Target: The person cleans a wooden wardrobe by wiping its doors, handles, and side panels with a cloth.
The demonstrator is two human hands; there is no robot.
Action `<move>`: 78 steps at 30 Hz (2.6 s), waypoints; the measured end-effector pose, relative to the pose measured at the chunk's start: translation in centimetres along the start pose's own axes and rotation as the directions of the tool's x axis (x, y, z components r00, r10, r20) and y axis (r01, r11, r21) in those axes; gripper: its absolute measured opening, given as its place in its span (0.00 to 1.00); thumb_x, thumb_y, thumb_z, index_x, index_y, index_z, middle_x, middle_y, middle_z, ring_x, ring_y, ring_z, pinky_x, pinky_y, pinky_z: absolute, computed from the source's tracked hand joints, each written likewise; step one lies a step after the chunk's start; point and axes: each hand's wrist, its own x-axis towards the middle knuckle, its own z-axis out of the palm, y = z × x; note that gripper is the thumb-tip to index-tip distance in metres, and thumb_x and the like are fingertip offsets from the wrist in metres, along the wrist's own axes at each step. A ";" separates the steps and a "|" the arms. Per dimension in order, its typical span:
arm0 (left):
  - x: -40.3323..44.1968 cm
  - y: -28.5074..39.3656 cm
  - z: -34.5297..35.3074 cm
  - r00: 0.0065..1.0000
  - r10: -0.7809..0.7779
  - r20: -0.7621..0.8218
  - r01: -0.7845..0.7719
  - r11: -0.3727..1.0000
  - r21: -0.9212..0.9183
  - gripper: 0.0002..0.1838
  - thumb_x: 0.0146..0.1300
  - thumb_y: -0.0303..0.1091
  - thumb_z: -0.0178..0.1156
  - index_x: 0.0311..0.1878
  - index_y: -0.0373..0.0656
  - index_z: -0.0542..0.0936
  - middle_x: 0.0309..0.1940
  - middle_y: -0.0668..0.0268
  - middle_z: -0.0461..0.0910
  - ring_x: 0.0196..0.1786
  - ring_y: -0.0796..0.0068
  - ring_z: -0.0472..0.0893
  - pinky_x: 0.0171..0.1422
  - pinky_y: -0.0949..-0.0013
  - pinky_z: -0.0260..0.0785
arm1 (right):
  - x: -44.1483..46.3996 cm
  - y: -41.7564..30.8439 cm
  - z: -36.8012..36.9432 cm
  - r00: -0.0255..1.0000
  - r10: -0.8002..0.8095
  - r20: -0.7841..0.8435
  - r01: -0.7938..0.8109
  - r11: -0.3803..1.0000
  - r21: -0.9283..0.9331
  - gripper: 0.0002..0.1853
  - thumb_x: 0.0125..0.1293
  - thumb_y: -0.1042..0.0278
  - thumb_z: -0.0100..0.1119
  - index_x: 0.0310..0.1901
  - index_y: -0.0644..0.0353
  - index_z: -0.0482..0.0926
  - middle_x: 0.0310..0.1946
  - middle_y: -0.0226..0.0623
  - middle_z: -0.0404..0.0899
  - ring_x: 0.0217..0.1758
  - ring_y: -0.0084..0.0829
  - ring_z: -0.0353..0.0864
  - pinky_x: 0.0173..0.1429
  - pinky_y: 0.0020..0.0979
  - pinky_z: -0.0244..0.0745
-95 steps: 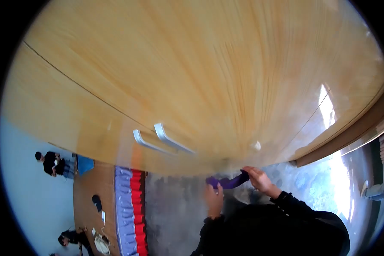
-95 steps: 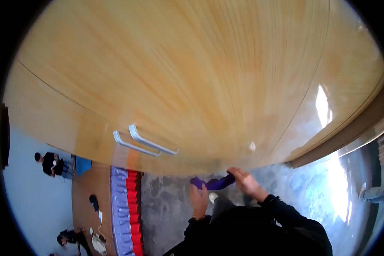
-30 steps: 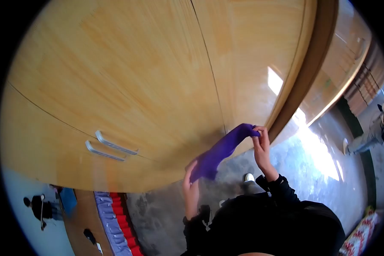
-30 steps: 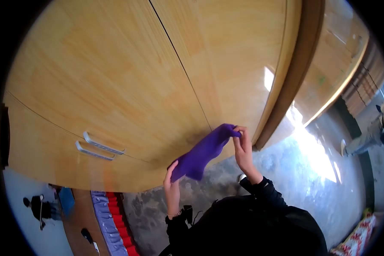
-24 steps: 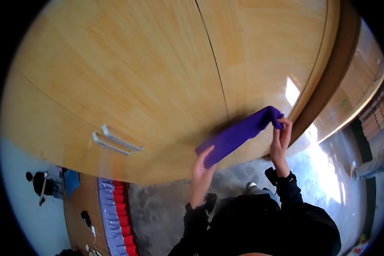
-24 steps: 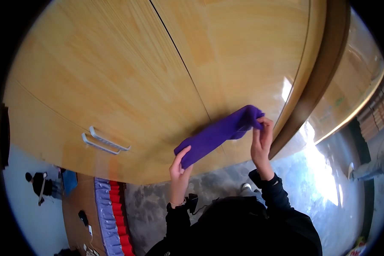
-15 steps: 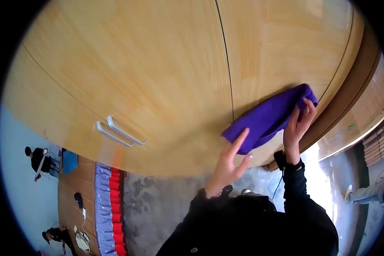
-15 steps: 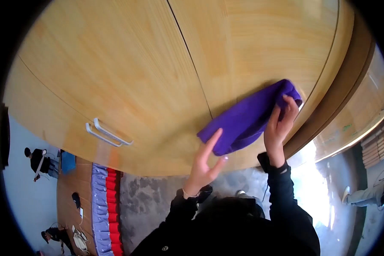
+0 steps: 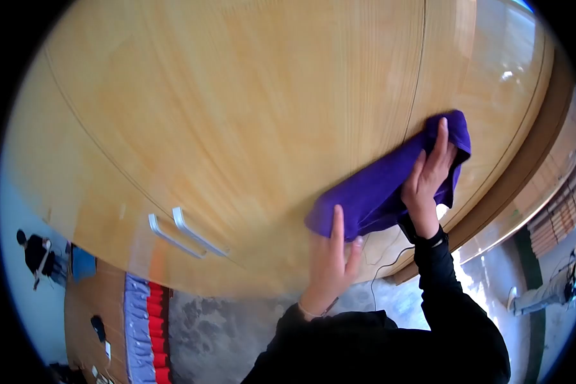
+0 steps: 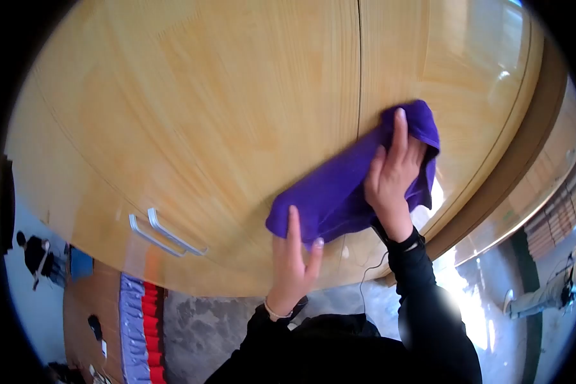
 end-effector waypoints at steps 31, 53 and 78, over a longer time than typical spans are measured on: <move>-7.9 -6.6 -5.9 0.943 -0.326 -0.071 0.333 0.934 0.133 0.38 0.56 0.26 0.52 0.68 0.35 0.46 0.60 0.36 0.56 0.61 0.40 0.59 0.64 0.56 0.51 | -8.4 -10.2 2.6 0.885 -0.345 0.314 0.248 0.918 0.309 0.27 0.52 0.66 0.58 0.58 0.44 0.70 0.29 0.34 0.75 0.25 0.30 0.74 0.27 0.31 0.67; -2.1 -1.5 12.6 0.963 -0.268 0.039 0.145 0.634 0.759 0.39 0.58 0.50 0.57 0.62 0.28 0.58 0.53 0.39 0.66 0.59 0.43 0.63 0.65 0.43 0.47 | -14.6 13.1 -5.7 0.923 0.068 0.379 -0.084 0.996 0.028 0.28 0.53 0.58 0.63 0.54 0.62 0.67 0.47 0.51 0.69 0.51 0.52 0.68 0.56 0.47 0.59; -16.3 -6.9 16.8 0.800 -0.569 0.189 0.585 0.810 -0.043 0.40 0.54 0.25 0.55 0.68 0.37 0.47 0.58 0.38 0.60 0.57 0.39 0.65 0.61 0.57 0.59 | -20.5 8.9 -2.1 0.743 -0.406 0.532 0.248 0.905 0.344 0.23 0.48 0.66 0.68 0.49 0.49 0.75 0.35 0.31 0.76 0.38 0.33 0.75 0.42 0.33 0.66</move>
